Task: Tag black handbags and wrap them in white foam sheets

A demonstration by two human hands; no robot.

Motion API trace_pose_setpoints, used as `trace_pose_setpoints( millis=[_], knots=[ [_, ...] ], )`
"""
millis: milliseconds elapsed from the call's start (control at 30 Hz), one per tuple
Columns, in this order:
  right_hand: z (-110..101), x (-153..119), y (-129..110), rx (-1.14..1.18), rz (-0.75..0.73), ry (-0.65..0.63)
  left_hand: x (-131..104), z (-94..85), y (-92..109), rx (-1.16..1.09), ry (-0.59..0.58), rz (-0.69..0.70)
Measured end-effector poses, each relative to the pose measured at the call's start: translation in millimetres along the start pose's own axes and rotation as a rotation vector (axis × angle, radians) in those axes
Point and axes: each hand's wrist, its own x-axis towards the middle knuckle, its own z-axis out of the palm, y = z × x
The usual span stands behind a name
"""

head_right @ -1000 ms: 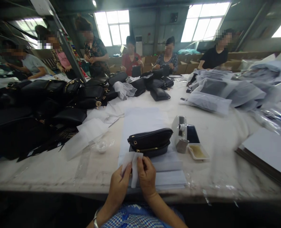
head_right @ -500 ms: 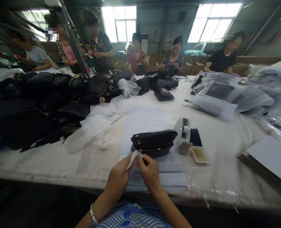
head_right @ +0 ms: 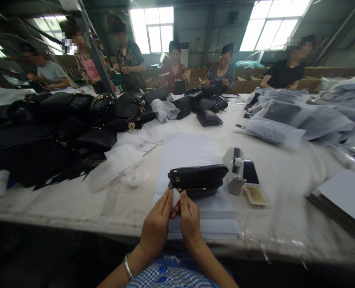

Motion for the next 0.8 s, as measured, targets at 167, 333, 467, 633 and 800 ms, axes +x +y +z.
trace_pose_setpoints(
  millis=[167,333,467,633,800],
  knots=[
    [-7.4,0.9,-0.3,-0.165,-0.058,-0.079,-5.2,7.1,-1.1,-0.066,0.001,-0.007],
    [-16.0,7.9,1.2,-0.219,-0.08,-0.098,-1.0,-9.8,0.8,-0.535,-0.125,-0.19],
    [-20.2,9.5,-3.4,-0.223,-0.089,-0.132,14.6,-24.5,-7.4,-0.946,-0.198,-0.564],
    [-20.0,10.5,-4.1,-0.204,-0.063,-0.12,22.7,-20.7,-10.9,-1.213,-0.32,-0.672],
    [-25.8,14.1,-10.2,-0.249,-0.047,-0.209,23.1,-16.3,-1.6,-1.186,-0.245,-0.736]
  ],
)
